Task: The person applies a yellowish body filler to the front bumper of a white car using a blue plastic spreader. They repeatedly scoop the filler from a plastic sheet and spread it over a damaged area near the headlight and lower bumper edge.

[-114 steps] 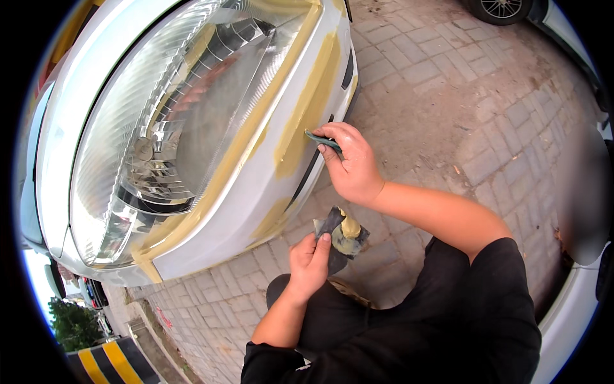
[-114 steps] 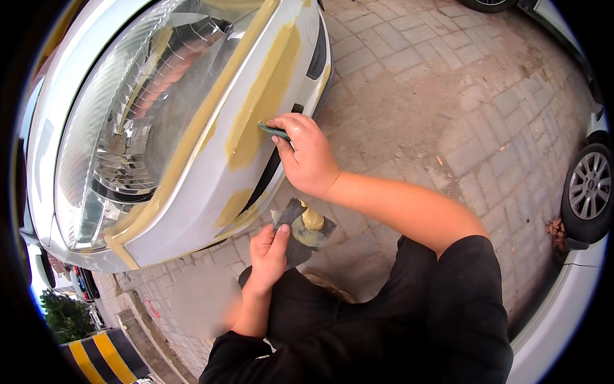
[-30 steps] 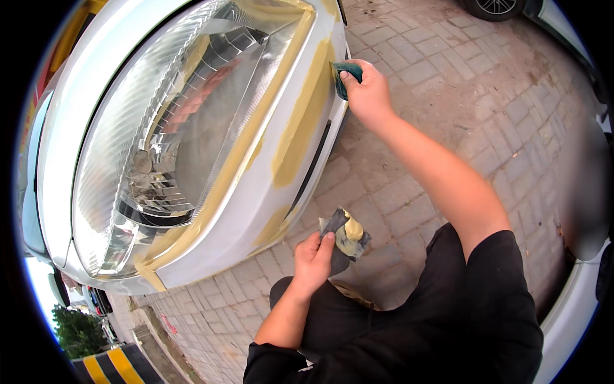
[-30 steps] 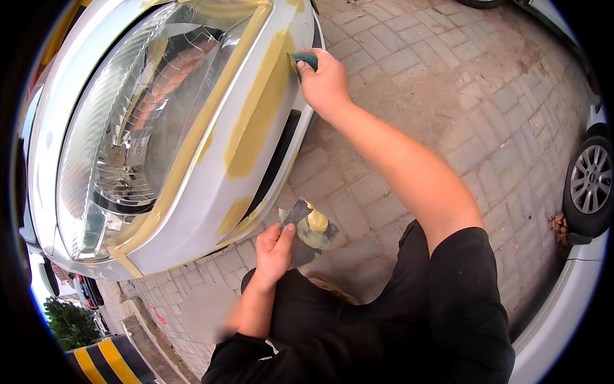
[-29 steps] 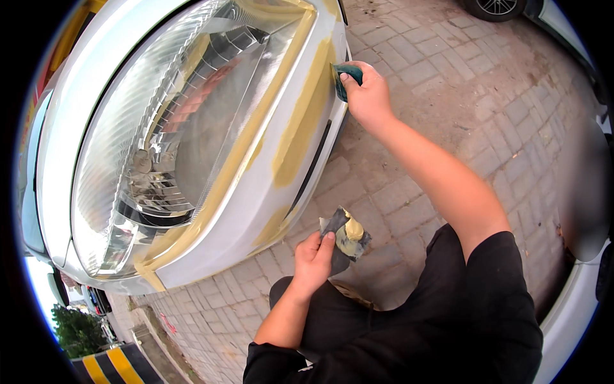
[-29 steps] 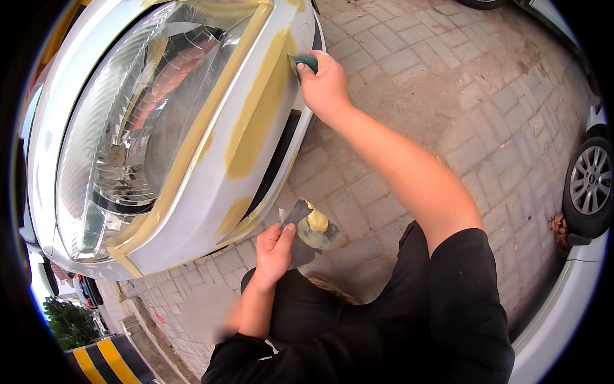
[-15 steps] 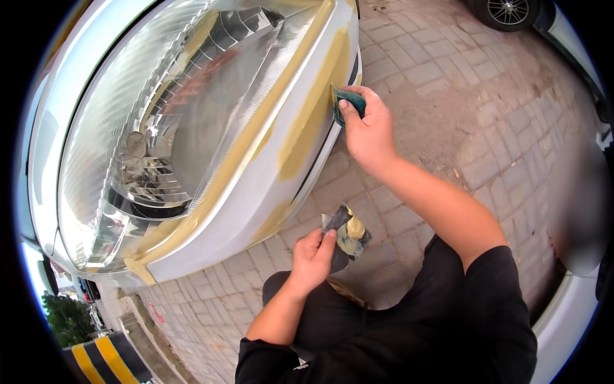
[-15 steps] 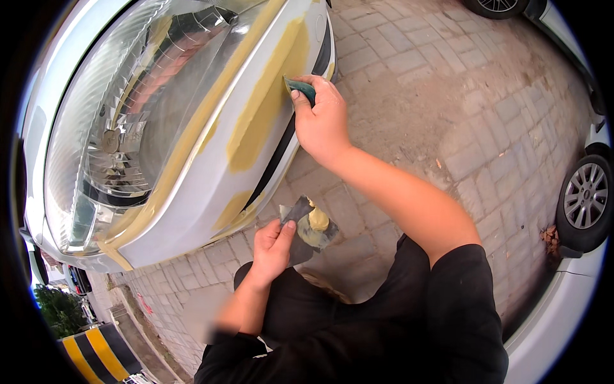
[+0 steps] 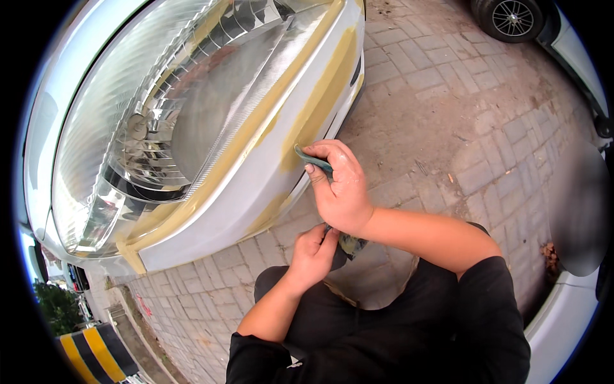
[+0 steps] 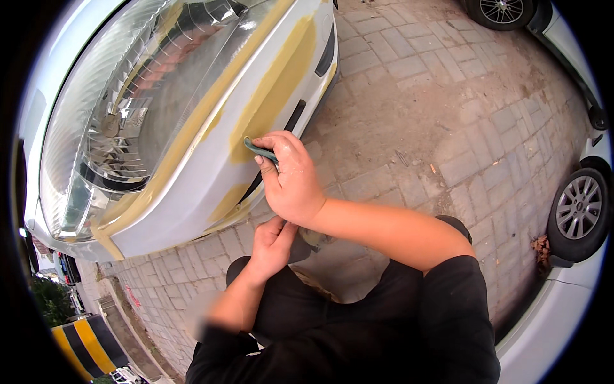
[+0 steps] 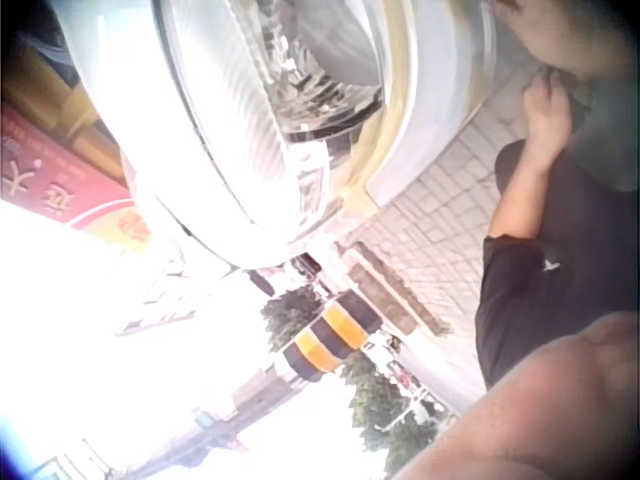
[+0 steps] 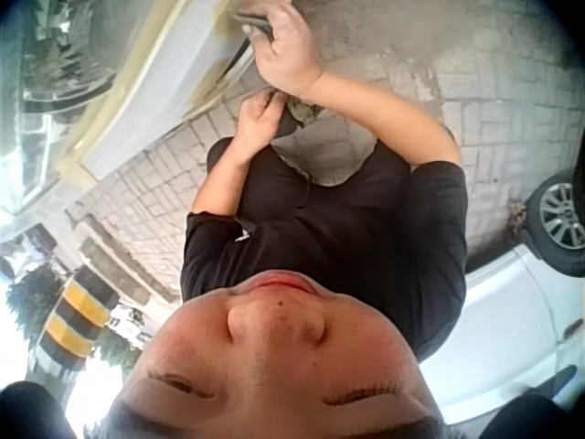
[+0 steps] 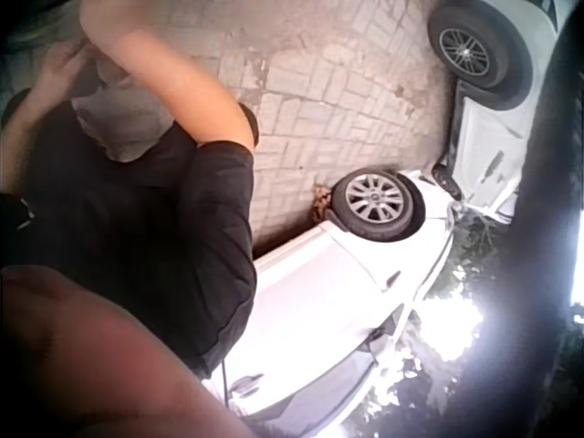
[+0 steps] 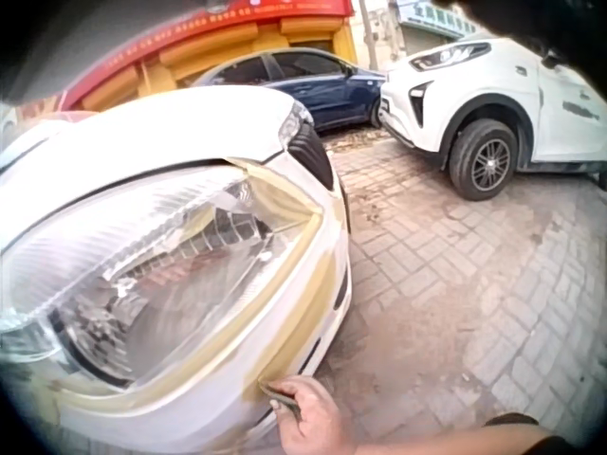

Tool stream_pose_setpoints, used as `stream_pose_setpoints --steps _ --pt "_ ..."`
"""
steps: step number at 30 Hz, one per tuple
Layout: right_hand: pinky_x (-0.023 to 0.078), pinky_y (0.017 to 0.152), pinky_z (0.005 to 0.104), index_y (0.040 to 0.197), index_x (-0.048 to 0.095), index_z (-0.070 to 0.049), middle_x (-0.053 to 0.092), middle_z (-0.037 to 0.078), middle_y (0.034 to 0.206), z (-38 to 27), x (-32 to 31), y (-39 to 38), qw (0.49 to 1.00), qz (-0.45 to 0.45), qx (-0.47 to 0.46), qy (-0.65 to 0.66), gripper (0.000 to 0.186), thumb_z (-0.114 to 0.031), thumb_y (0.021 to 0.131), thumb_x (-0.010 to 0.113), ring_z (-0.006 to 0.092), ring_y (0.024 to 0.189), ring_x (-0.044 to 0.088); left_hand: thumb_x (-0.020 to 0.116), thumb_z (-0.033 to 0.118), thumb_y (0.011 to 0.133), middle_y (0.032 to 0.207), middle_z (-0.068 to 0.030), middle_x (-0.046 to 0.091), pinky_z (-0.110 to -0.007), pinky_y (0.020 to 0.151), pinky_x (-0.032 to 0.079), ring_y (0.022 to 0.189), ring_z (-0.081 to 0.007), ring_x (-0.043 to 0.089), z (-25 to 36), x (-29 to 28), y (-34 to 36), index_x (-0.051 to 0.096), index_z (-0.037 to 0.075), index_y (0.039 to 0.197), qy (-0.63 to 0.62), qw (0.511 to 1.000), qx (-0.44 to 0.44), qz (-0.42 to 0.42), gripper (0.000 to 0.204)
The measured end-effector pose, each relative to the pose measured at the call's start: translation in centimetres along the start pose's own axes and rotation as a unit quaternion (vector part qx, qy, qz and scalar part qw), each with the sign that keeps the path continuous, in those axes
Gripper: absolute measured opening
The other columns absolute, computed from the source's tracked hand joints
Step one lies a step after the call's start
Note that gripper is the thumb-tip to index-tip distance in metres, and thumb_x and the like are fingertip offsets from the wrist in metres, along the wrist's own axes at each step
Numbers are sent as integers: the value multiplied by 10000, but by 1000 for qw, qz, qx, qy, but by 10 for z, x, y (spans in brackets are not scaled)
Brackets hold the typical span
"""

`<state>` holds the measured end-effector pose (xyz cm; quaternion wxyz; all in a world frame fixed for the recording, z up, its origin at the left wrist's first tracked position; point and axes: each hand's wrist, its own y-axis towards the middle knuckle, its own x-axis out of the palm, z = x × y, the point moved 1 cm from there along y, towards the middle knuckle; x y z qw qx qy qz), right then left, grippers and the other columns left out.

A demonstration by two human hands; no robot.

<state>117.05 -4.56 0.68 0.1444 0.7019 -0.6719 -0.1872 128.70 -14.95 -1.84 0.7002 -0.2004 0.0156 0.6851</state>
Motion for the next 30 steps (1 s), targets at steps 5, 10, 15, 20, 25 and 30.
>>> stream_pose_setpoints --steps 5,10,15,20,25,30 --pt "524 881 403 1097 639 -8 645 145 1064 -7 -4 -7 987 -146 -24 70 216 37 886 629 328 1005 622 595 154 992 607 -36 546 -310 529 401 611 -71 438 -3 8 1 590 -39 804 -22 999 33 9 270" --pt "508 826 365 1073 644 -1 666 143 1023 45 -62 81 991 121 53 15 165 -118 958 630 272 929 635 598 175 997 604 -4 501 -296 525 388 614 -63 420 16 5 -5 583 -31 792 51 998 -23 18 291" --pt "509 829 367 1119 648 0 687 155 1046 95 -105 164 984 141 96 -52 224 -140 946 624 250 933 649 604 211 1003 606 3 495 -289 526 379 615 -60 414 3 9 -4 578 -27 801 51 998 -31 24 313" --pt "510 815 341 1158 653 -9 702 130 1058 98 -91 178 989 80 124 29 248 -139 948 631 194 911 643 602 232 1008 613 4 504 -287 534 385 624 -60 421 -16 5 -5 585 -26 822 41 998 -41 30 319" --pt "509 809 326 1159 650 -7 694 108 1030 92 -82 156 991 76 103 38 231 -103 951 626 176 894 630 597 234 1011 620 -7 512 -295 546 398 628 -67 428 -2 1 -6 580 -23 818 56 997 -54 24 321" --pt "507 807 329 1127 646 -6 668 100 1015 73 -63 119 995 52 76 31 197 -89 950 627 173 897 620 587 215 1010 618 -33 513 -311 548 405 621 -82 439 -5 1 -2 546 -24 786 45 998 -45 2 330"
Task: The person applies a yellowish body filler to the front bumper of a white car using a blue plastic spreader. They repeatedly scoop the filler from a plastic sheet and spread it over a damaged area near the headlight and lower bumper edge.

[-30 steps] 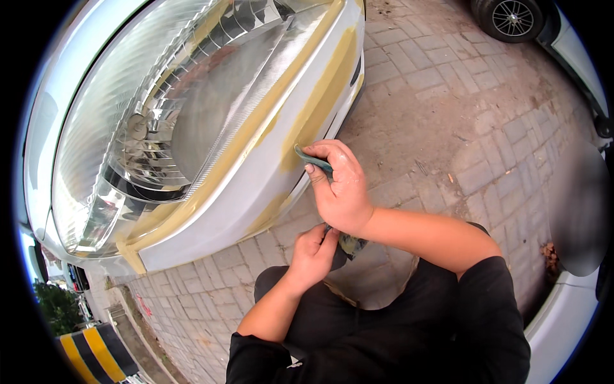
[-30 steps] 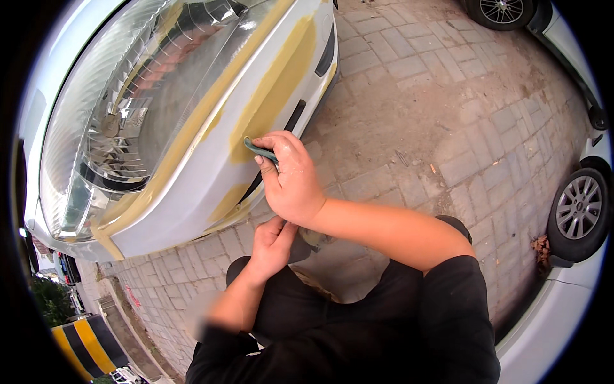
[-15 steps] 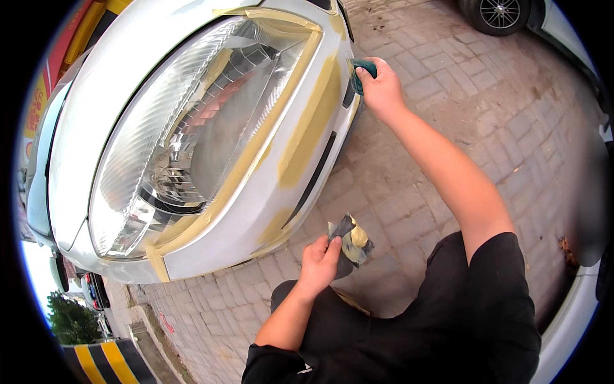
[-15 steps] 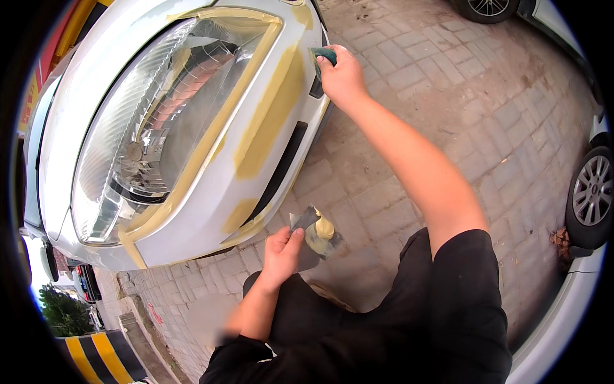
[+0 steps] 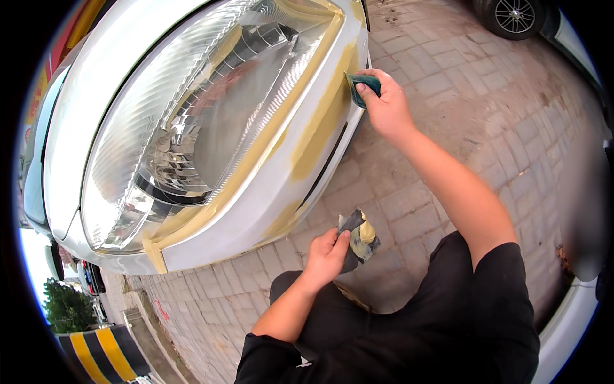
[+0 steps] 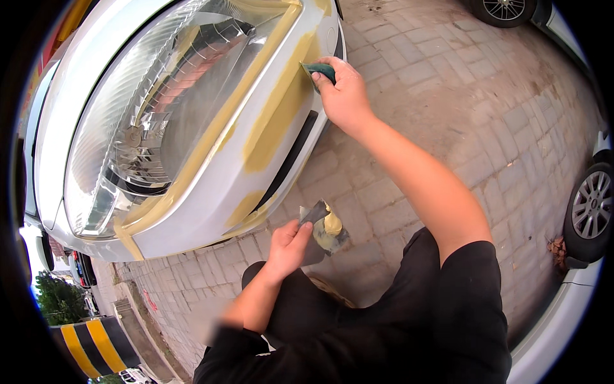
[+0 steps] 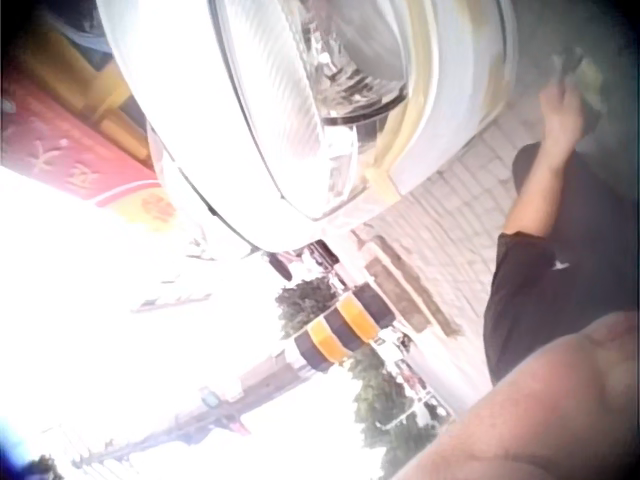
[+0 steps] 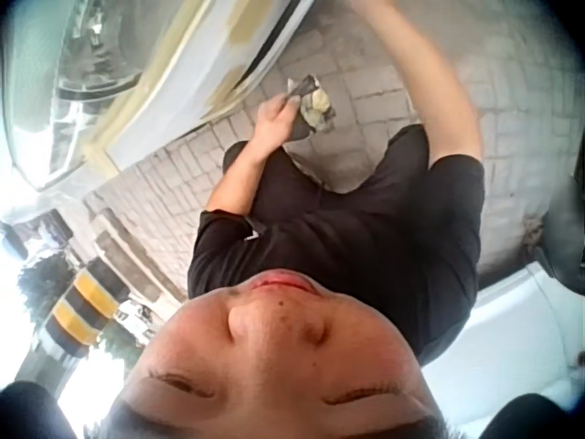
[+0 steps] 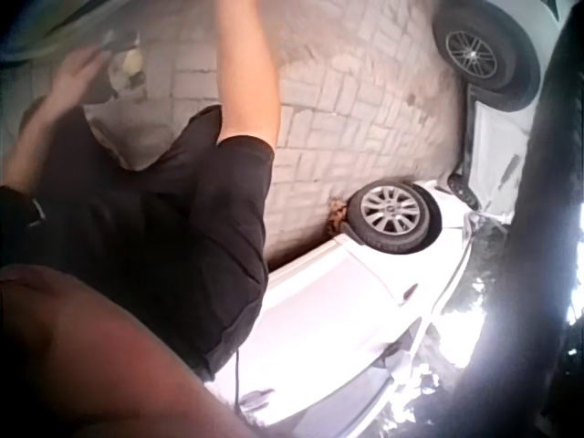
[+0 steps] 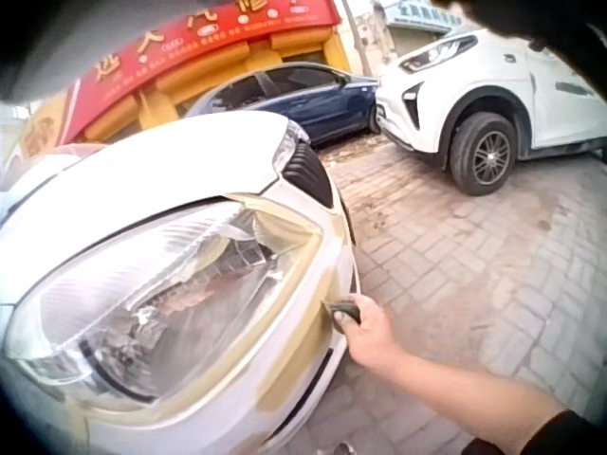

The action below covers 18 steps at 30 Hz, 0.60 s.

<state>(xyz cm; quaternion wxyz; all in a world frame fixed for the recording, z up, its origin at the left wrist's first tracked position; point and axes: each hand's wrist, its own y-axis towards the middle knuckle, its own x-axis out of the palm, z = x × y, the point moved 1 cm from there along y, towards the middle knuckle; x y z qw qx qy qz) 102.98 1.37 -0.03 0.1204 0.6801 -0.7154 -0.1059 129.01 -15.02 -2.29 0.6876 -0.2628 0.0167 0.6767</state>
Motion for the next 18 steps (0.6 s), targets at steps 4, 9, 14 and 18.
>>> stream_pose_setpoints --steps 4,9,14,18 --pt "498 815 334 1091 644 -9 651 93 995 -15 14 -37 999 -8 -36 -22 157 -79 952 623 201 898 608 578 202 1010 604 -65 504 -329 530 403 605 -87 436 -7 2 4 538 -24 772 -9 999 26 -24 331" --pt "496 842 340 1086 630 -11 651 102 1025 -35 32 -77 997 -31 -58 -50 140 -71 962 606 236 949 615 575 187 997 601 -158 544 -381 527 433 528 -209 501 -4 1 6 561 -34 785 5 999 45 -22 307" --pt "506 873 361 1101 613 8 629 143 1084 -47 44 -109 990 -52 -109 -70 153 -39 956 598 288 988 619 574 163 991 596 -107 542 -364 514 413 561 -173 478 10 -1 8 533 -36 753 8 998 48 -25 313" --pt "513 875 372 1108 607 16 618 166 1096 -50 54 -133 989 -79 -119 -49 170 -4 940 600 313 993 616 562 154 971 687 -241 621 -440 592 486 591 -363 618 6 4 9 599 -57 829 -5 998 48 -37 257"
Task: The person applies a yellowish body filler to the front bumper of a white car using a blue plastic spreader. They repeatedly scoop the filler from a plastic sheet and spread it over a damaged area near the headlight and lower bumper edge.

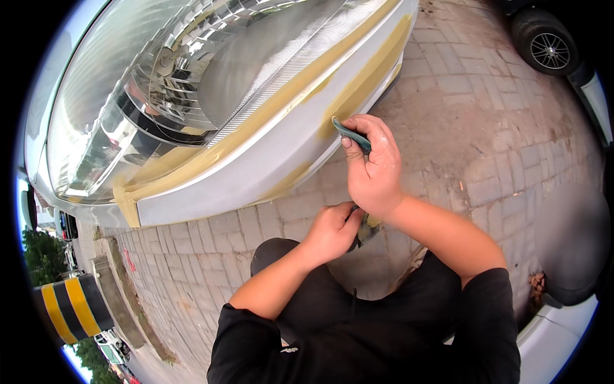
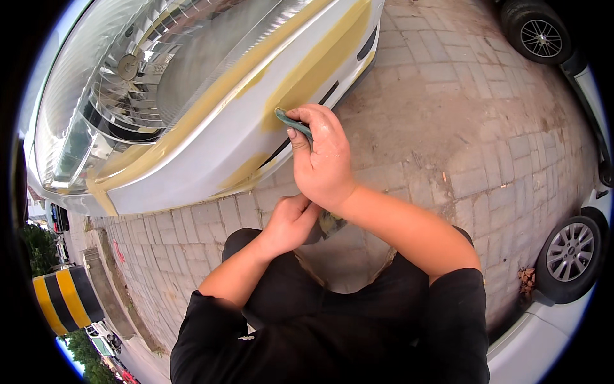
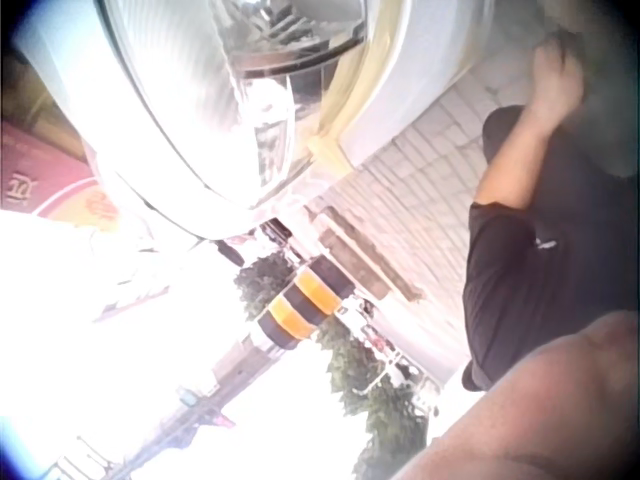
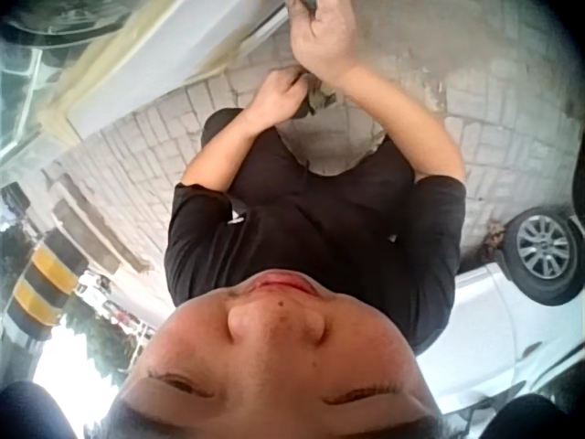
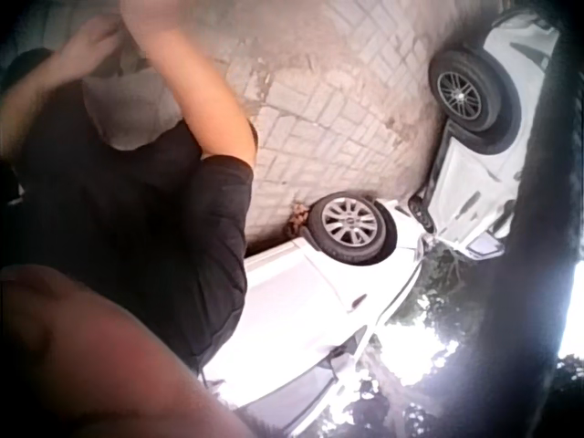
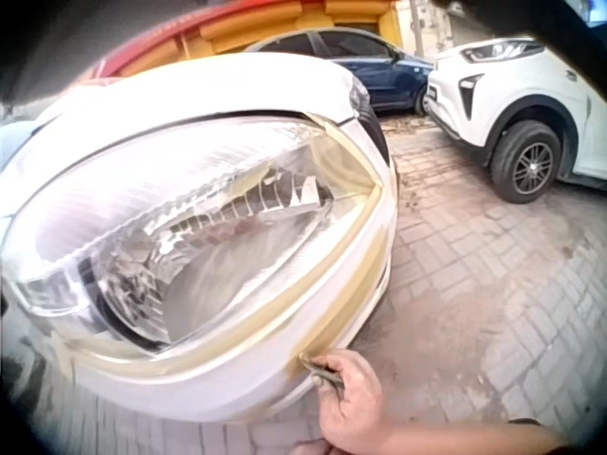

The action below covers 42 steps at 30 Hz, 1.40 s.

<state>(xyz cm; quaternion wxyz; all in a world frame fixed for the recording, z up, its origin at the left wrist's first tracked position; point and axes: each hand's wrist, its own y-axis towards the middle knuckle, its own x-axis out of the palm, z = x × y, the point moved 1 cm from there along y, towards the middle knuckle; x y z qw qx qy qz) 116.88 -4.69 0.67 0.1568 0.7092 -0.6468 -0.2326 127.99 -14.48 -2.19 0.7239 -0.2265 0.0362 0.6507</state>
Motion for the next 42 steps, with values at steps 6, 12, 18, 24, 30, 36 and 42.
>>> stream_pose_setpoints --steps 6,12,18,24,30,36,42 --pt "514 873 361 1134 613 6 645 164 1044 -11 -3 -6 993 -93 55 42 206 -12 930 616 314 979 626 567 169 987 709 -138 643 -372 630 481 659 -202 554 -12 4 2 642 -66 899 6 1000 -12 -6 262" --pt "500 940 309 1229 562 -3 675 72 1131 9 -81 5 853 23 343 393 227 -73 1014 581 147 1049 626 581 181 1017 777 -14 667 -269 640 447 712 -58 489 0 -12 -10 674 -13 907 -57 996 -62 39 241" --pt "495 986 364 1275 529 -19 657 79 1200 15 -113 -8 840 -21 337 425 280 -29 1001 580 173 1099 628 548 146 1031 1031 -97 718 -290 800 538 907 -136 668 7 -17 -30 656 -49 1129 -417 907 29 45 243" --pt "508 1031 439 1339 482 -82 628 96 1252 -21 -93 -32 844 -33 301 442 353 -8 1004 563 228 1176 614 502 173 1046 1207 -176 675 -382 939 553 1066 -246 685 32 -10 -42 553 -76 1287 -615 788 3 -36 350" --pt "505 1034 382 1372 461 -46 605 150 1312 -43 -84 -51 892 -116 251 358 409 37 987 571 235 1200 605 495 180 1053 1220 -166 668 -387 957 543 1104 -243 669 36 -5 -50 553 -60 1289 -635 772 -1 15 341" --pt "522 1012 387 1342 532 -17 625 144 1304 -54 -76 -59 923 -147 182 306 431 39 933 654 232 1164 635 486 183 1059 1204 -156 676 -378 954 538 1099 -225 665 35 -7 -57 559 -46 1287 -631 775 13 4 332" --pt "499 939 283 1373 544 -2 653 91 1241 -48 -80 -76 855 -242 362 282 528 -1 872 713 149 1099 635 477 193 1064 1195 -144 679 -360 939 526 1090 -200 653 39 -7 -68 558 -48 1293 -592 802 66 -40 342"
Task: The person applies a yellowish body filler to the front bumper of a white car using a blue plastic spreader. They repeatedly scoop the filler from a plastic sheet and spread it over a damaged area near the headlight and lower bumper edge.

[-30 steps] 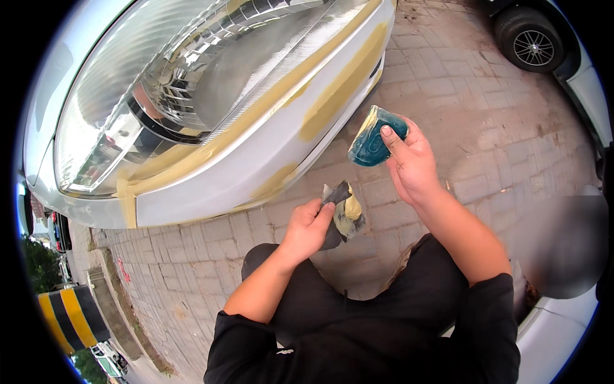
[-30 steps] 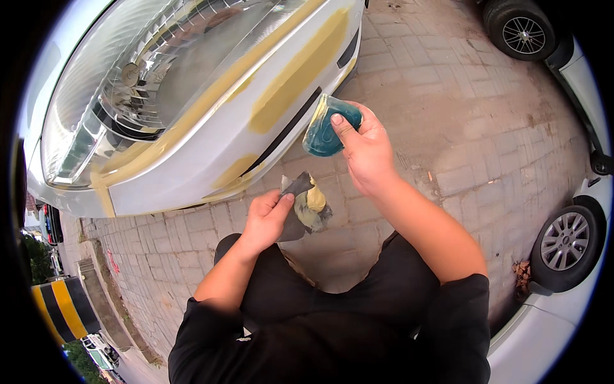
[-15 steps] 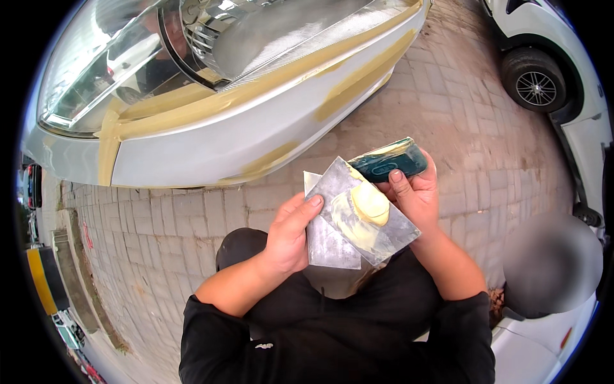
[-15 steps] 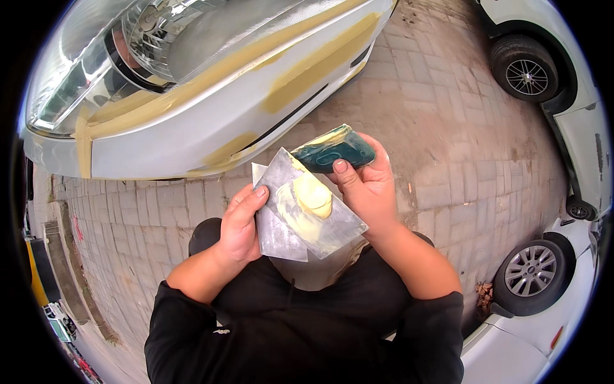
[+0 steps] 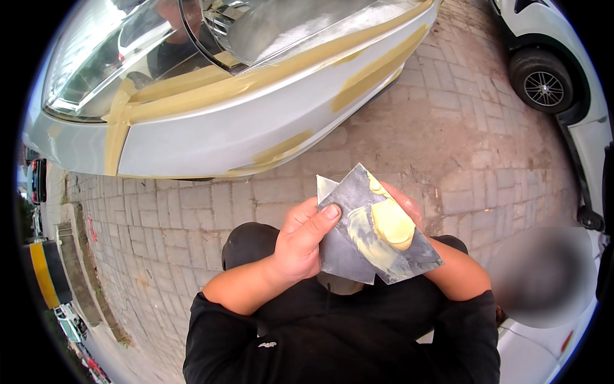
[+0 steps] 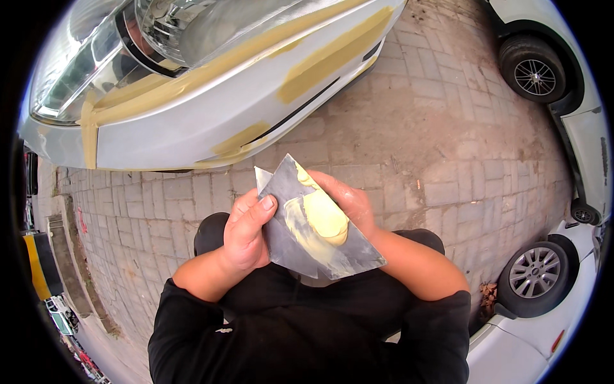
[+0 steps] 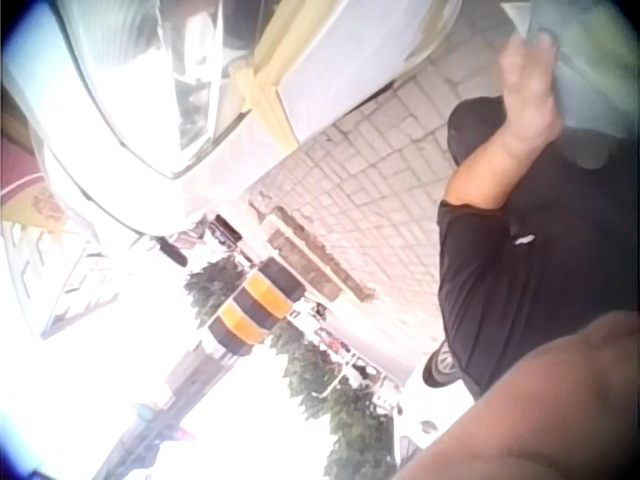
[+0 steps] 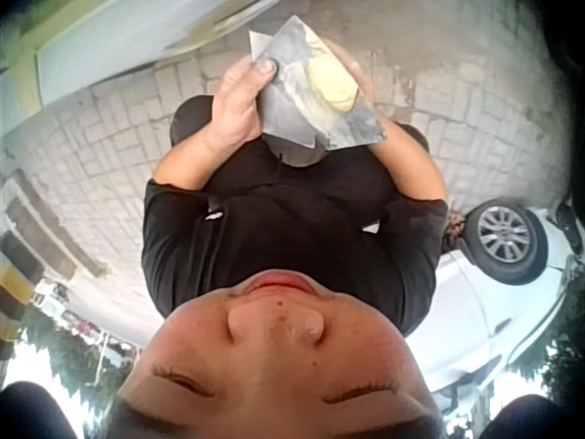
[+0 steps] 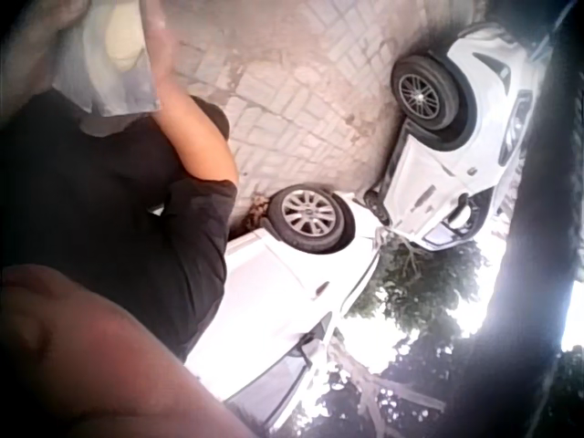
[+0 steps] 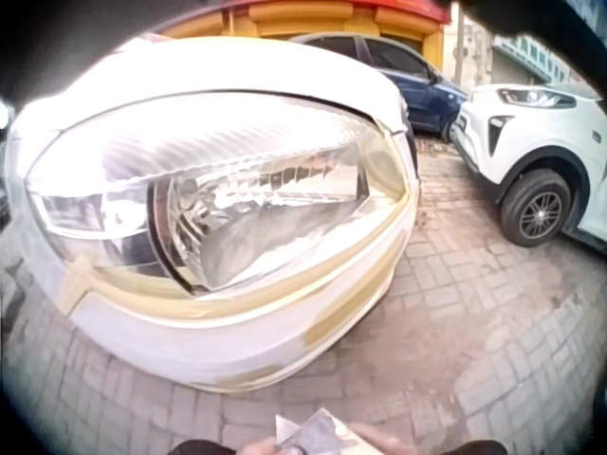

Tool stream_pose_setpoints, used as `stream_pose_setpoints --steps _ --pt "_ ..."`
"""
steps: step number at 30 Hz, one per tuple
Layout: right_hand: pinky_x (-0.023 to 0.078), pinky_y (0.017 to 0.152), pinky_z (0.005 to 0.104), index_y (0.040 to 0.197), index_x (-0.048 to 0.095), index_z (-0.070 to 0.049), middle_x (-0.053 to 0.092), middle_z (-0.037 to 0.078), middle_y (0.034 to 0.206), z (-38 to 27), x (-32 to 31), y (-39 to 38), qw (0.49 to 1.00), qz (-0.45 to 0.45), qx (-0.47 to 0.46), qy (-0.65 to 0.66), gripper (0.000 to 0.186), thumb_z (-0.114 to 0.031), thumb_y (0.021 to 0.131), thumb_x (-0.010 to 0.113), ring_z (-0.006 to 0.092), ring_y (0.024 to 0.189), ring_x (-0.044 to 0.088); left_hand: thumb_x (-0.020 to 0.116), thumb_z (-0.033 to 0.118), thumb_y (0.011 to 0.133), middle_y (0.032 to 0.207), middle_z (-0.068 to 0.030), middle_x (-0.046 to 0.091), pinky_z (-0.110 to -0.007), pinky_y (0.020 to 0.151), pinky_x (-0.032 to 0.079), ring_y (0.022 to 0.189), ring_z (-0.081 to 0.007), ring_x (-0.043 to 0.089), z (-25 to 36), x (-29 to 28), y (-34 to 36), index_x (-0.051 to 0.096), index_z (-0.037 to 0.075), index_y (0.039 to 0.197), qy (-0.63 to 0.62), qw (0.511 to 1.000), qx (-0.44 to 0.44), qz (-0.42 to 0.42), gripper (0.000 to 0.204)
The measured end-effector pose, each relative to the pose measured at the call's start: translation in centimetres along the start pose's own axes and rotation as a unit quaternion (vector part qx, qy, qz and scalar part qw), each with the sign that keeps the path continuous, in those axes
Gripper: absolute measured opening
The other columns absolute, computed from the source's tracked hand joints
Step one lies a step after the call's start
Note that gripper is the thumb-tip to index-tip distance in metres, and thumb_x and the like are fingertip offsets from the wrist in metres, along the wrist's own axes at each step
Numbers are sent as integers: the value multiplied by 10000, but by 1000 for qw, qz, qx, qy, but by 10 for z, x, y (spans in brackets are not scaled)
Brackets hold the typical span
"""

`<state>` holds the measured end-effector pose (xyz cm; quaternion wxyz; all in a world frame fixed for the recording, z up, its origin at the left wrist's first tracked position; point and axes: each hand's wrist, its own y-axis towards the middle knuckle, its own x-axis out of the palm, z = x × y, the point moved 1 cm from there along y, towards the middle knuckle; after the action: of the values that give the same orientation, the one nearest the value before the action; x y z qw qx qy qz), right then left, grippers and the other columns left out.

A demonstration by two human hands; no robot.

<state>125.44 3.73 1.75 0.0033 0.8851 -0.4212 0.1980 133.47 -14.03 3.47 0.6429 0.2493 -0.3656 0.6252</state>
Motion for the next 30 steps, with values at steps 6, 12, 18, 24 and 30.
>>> stream_pose_setpoints --steps 6,12,18,24,30 --pt "490 1068 408 1392 507 6 533 200 1441 -5 0 13 992 4 -117 49 521 38 899 675 276 1266 580 464 185 1066 1229 -153 664 -377 967 520 1118 -216 645 5 -3 -1 550 -56 1302 -9 1000 17 20 348" --pt "517 952 279 1368 554 -10 629 98 1365 -5 7 15 995 88 29 28 548 -46 859 756 150 1120 654 488 185 1066 1197 -131 677 -358 950 529 1074 -192 662 -3 0 1 568 -45 1286 -17 998 5 53 328" --pt "465 1011 288 1481 476 -36 560 76 1413 8 0 8 958 -50 187 212 471 -175 1032 504 123 1189 583 510 171 1060 1163 -104 684 -315 919 515 1039 -144 643 -3 2 3 593 -46 1254 19 1000 12 18 303" --pt "495 915 261 1249 578 -1 659 56 1167 -9 -15 35 980 134 -123 -87 275 -73 989 632 115 1043 625 514 155 1060 1173 -103 678 -314 922 507 1048 -141 633 5 -9 2 592 -53 1244 49 996 69 33 288" --pt "501 886 261 1192 587 16 678 53 1077 -51 -52 39 952 216 -216 7 237 -93 990 648 101 975 622 535 111 1048 955 -3 648 -213 763 422 839 -39 505 4 -16 4 628 -53 1125 170 951 218 138 204"
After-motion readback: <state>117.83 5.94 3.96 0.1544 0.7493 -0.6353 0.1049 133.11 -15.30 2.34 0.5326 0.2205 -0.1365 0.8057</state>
